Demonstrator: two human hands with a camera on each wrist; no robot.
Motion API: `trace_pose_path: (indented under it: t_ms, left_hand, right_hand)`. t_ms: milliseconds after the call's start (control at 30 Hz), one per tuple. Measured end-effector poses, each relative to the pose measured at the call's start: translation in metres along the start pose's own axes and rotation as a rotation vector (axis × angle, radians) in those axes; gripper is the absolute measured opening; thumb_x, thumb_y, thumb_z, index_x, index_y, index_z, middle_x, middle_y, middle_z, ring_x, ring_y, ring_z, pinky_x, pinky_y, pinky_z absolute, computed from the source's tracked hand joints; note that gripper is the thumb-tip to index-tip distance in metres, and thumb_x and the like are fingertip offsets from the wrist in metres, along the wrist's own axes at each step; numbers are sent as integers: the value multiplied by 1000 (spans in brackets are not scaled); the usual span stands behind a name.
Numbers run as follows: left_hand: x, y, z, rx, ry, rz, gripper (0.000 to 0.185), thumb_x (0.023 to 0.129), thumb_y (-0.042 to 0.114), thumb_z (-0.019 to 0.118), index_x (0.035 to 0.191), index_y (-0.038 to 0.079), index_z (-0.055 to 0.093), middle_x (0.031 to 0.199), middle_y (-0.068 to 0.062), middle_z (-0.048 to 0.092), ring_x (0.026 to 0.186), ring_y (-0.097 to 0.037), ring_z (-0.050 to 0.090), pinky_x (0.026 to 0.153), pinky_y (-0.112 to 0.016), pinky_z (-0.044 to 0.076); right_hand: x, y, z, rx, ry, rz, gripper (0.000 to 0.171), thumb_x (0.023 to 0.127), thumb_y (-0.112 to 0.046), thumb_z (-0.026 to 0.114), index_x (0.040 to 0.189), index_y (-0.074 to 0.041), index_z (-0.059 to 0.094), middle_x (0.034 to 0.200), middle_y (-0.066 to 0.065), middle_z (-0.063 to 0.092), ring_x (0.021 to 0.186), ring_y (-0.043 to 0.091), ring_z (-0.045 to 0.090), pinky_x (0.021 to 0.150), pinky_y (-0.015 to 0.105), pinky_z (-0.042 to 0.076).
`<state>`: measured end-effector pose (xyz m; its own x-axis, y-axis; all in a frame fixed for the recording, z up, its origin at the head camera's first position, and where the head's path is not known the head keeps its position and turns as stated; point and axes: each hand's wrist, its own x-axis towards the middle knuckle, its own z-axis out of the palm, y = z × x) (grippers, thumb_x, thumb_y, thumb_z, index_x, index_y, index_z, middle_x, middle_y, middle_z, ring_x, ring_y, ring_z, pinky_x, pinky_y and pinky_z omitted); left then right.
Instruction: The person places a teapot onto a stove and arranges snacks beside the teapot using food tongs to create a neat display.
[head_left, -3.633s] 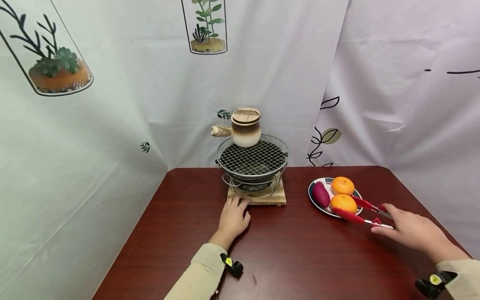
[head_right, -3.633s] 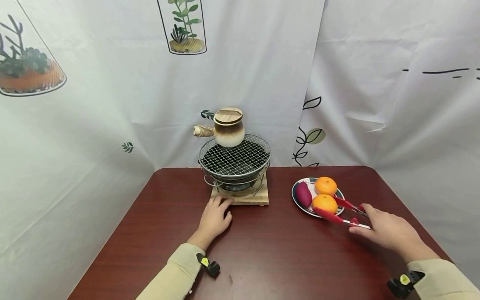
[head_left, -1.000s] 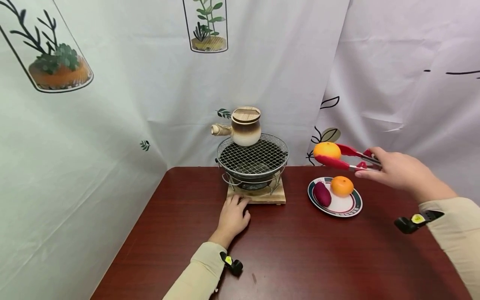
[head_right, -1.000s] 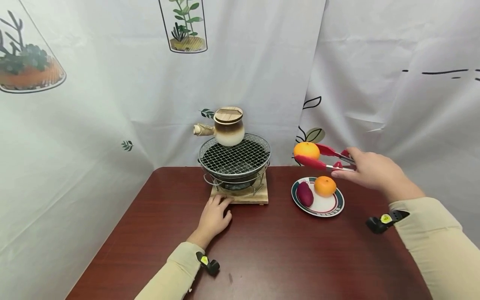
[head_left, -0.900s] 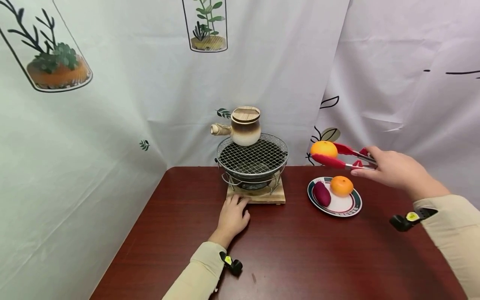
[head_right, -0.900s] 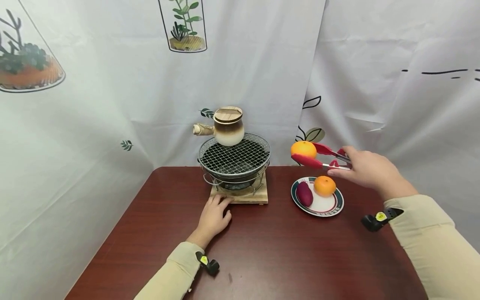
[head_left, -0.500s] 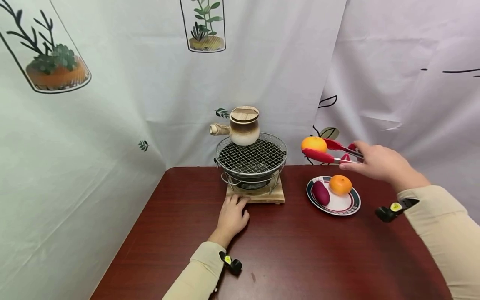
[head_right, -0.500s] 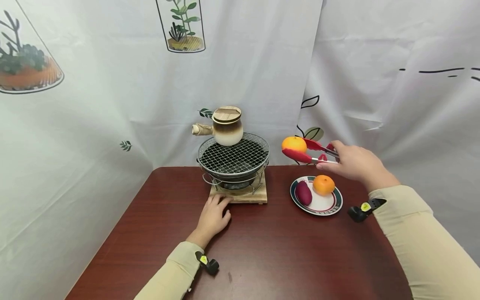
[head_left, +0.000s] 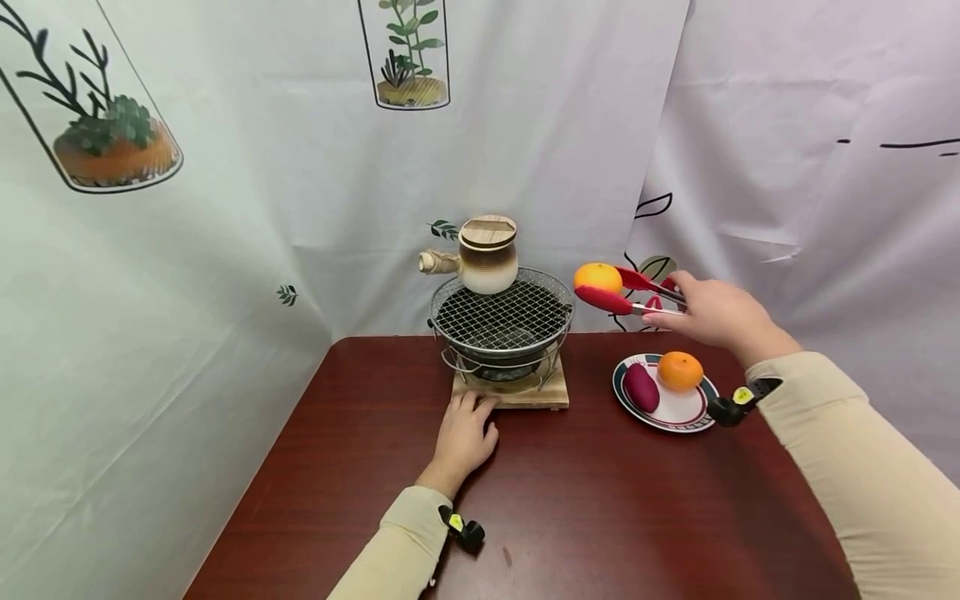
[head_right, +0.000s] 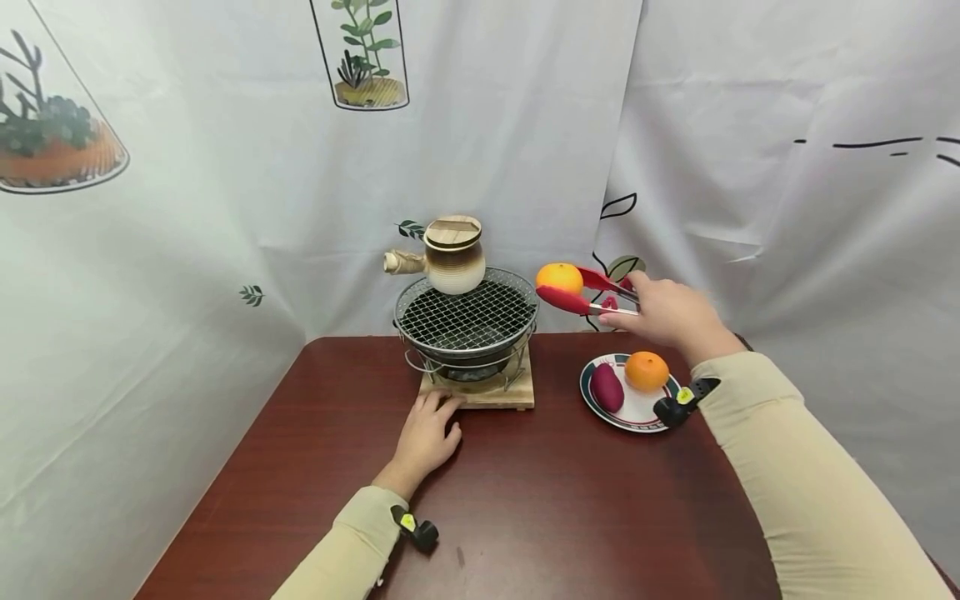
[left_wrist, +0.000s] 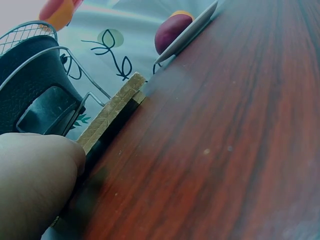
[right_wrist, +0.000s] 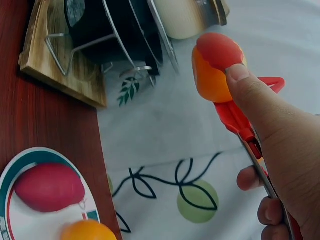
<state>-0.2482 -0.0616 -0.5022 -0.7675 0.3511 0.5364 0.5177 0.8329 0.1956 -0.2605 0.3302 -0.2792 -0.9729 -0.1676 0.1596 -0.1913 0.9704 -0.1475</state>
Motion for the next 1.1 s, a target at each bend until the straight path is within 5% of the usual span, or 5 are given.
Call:
trace_pose_path:
  t_ms: [700,933,1100]
  left_hand:
    - [-2,1,0,-4,20,3,39,84,13,70,123,14,71,124,-13,61,117,-36,54,101,-51,44]
    - [-2,0,1,0,14,1,39,83,13,70,122,15,71,124,-11,61,117,-35,54,103,-50,44]
    - [-2,0,2,13,27,9,38,83,14,69,122,15,71,123,-11,61,116,-35,55,102,-49,44]
  right_hand:
    - [33,-43,25,10,20,0,100,85,-77,56,148,-1,39,122,27,64,106,43,63,83,64,50]
    - [42,-56,34,26,37,14,85,82,-78,60,125,-6,49,93,15,65,79,34,63,66,51,51]
    - [47,-63,38,29,40,2,80,83,-75,62,122,-7,52,91,12,66,78,32,64,62,51,51]
